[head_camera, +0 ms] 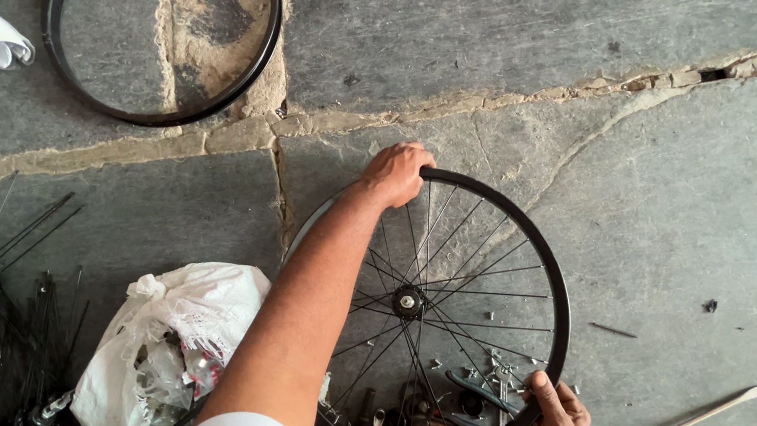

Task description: The person threads spokes into a bicycle wheel hub and then inserts the other end of each spoke through holes in the wheel rim, using their hands to position and secure the parts.

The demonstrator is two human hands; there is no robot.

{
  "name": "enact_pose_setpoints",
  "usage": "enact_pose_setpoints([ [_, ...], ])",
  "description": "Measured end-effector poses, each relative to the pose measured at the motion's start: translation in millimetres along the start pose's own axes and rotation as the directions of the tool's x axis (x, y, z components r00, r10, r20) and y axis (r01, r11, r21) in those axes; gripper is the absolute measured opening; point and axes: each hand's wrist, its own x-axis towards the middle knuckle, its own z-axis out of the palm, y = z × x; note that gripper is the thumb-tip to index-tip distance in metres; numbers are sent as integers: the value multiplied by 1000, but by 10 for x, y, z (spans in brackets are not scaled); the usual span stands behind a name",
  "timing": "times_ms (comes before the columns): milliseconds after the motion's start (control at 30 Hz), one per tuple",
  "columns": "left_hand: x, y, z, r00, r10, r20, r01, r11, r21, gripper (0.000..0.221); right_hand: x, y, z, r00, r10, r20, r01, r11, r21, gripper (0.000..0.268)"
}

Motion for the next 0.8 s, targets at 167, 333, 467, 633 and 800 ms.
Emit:
enact_pose_setpoints([
  [167,94,-13,22,999,52,10,-53,996,66,24,-14,-1,-10,1000,-6,20,6,1000,-6,27],
  [333,114,50,-40,998,25,61,-31,995,94,18,-9,28,-22,998,-26,50,25,999,21,25],
  [467,44,35,-121,998,27,51,-25,999,-38,20,-28,-8,18,999,-4,46,3,1000,18,25],
  [633,65,20,11,995,57,-82,-59,998,-24,29,-72,-22,68,998,-36,42,35,999,16,22],
  [800,204,-34,130,999,24,-26,-22,998,65,29,-74,-31,28,997,-49,65,51,998,-22,23],
])
